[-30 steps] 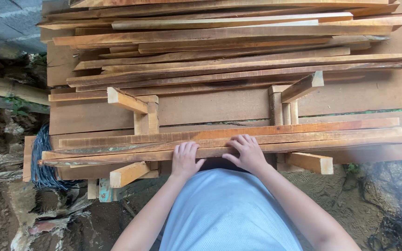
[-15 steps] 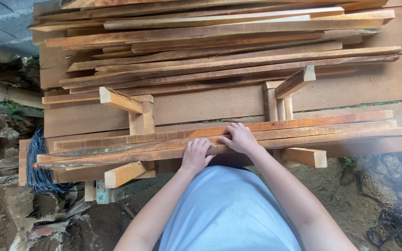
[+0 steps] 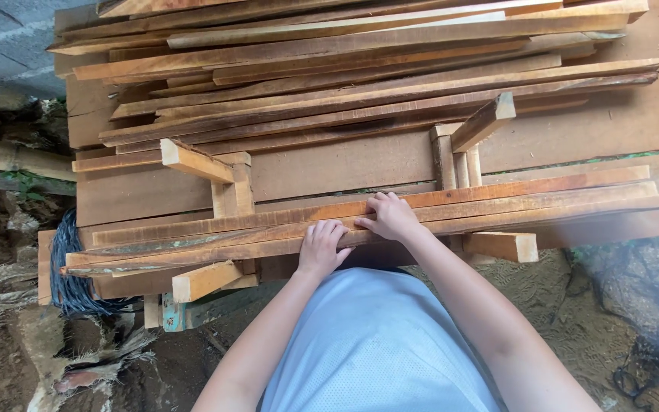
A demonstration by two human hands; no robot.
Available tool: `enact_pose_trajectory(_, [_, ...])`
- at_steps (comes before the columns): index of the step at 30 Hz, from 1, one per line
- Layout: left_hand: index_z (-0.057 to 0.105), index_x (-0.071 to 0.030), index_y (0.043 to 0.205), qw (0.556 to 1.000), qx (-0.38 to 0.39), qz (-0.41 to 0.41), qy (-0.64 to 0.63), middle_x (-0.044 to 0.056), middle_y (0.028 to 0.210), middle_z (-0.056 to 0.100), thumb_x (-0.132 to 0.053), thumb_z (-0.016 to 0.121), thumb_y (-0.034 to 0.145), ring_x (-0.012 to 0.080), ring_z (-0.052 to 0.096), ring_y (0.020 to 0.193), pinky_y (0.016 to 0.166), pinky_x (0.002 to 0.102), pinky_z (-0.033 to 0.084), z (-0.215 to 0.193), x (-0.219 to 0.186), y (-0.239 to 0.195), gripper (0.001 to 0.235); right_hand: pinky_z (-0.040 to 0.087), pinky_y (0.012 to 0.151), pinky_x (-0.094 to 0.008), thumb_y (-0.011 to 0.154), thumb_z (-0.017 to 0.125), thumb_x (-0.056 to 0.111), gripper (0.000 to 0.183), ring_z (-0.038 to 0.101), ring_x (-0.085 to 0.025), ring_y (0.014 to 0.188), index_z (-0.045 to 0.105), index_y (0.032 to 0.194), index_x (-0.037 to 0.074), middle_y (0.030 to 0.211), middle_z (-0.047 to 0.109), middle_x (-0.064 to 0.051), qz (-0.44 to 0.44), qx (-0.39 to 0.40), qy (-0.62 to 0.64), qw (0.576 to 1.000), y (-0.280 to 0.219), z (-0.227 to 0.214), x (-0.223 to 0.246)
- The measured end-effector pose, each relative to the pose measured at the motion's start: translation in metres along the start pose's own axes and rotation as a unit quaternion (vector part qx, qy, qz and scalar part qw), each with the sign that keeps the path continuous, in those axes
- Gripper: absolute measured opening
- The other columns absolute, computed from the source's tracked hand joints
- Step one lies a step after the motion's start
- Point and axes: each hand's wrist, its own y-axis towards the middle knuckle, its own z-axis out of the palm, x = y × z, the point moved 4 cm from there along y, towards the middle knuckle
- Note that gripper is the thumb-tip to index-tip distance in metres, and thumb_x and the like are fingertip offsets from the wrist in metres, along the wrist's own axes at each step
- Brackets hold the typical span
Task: The person arranges several thin wooden planks on a wooden workbench, aligning them into a neat stack. They then use a black cord to tie the stack of planks together, wrapping the cord around the wood and securing it with a knot.
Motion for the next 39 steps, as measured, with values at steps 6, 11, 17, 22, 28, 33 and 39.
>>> enact_pose_trajectory(6, [0.061,-0.023,0.107,1.000,-0.004,-0.019,-0.005,-0.004,0.130,0.052,-0.037,0.087,0.070,0.0224,0.044,0.135,0.112,0.042,0.035,-0.005,-0.002,0.003,0.047,0.052,0.092,-0.046,0.085,0.069,0.061,0.042,0.060,-0.028,0.110,0.070,0.096,0.021,0.102,0.064,-0.002,0.016,0.006,0.026,1.000,0.004,0.002,-0.003])
enact_pose_trajectory(11, [0.061,-0.021,0.104,0.998,0.018,-0.049,-0.034,-0.003,0.131,0.053,-0.034,0.087,0.070,0.0240,0.042,0.139,0.117,0.045,0.030,-0.007,-0.006,0.004,0.045,0.052,0.092,-0.046,0.083,0.071,0.063,0.043,0.060,-0.028,0.109,0.071,0.094,0.021,0.101,0.064,-0.002,0.018,0.010,0.044,0.999,0.007,0.007,-0.010])
enact_pose_trajectory(17, [0.054,-0.020,0.097,0.994,0.073,-0.067,-0.043,-0.002,0.132,0.050,-0.044,0.082,0.070,0.0241,0.045,0.134,0.115,0.049,0.030,-0.007,-0.004,0.018,0.046,0.053,0.093,-0.044,0.084,0.067,0.066,0.046,0.062,-0.028,0.109,0.071,0.089,0.020,0.098,0.065,-0.003,0.041,0.045,0.037,0.997,0.018,0.002,-0.011])
enact_pose_trajectory(22, [0.058,-0.016,0.079,0.985,0.132,-0.077,-0.083,0.001,0.111,0.062,-0.058,0.071,0.080,0.0296,0.063,0.109,0.103,0.049,0.039,-0.037,-0.001,0.052,0.044,0.055,0.089,-0.047,0.086,0.057,0.070,0.053,0.068,-0.033,0.105,0.073,0.084,0.020,0.094,0.071,-0.009,0.082,0.101,0.016,0.991,0.029,-0.012,-0.007])
enact_pose_trajectory(28, [0.065,-0.022,0.078,0.942,0.259,-0.171,-0.128,0.006,0.090,0.075,-0.059,0.062,0.088,0.0306,0.072,0.100,0.085,0.044,0.051,-0.019,0.046,0.106,0.039,0.056,0.089,-0.047,0.088,0.059,0.071,0.055,0.072,-0.034,0.104,0.077,0.095,0.019,0.098,0.077,-0.012,0.146,0.115,0.130,0.974,0.069,-0.014,-0.033])
enact_pose_trajectory(33, [0.054,-0.019,0.139,0.987,0.043,-0.137,-0.076,0.004,0.141,0.054,-0.040,0.073,0.092,0.0325,0.050,0.135,0.103,0.055,0.048,0.010,0.133,0.196,0.055,0.053,0.095,-0.059,0.085,0.077,0.044,0.065,0.058,-0.039,0.123,0.055,0.141,0.020,0.139,0.053,-0.009,0.072,-0.155,0.049,0.984,0.145,-0.057,-0.069])
enact_pose_trajectory(39, [0.045,-0.017,0.147,0.981,0.066,-0.110,0.145,0.003,0.145,0.048,-0.047,0.085,0.078,0.0242,0.041,0.137,0.118,0.047,0.029,-0.040,0.180,0.253,0.085,0.035,0.115,-0.046,0.071,0.084,0.051,0.085,0.044,-0.026,0.133,0.052,0.143,0.020,0.135,0.052,-0.003,0.032,-0.134,-0.190,0.972,0.206,-0.117,-0.080])
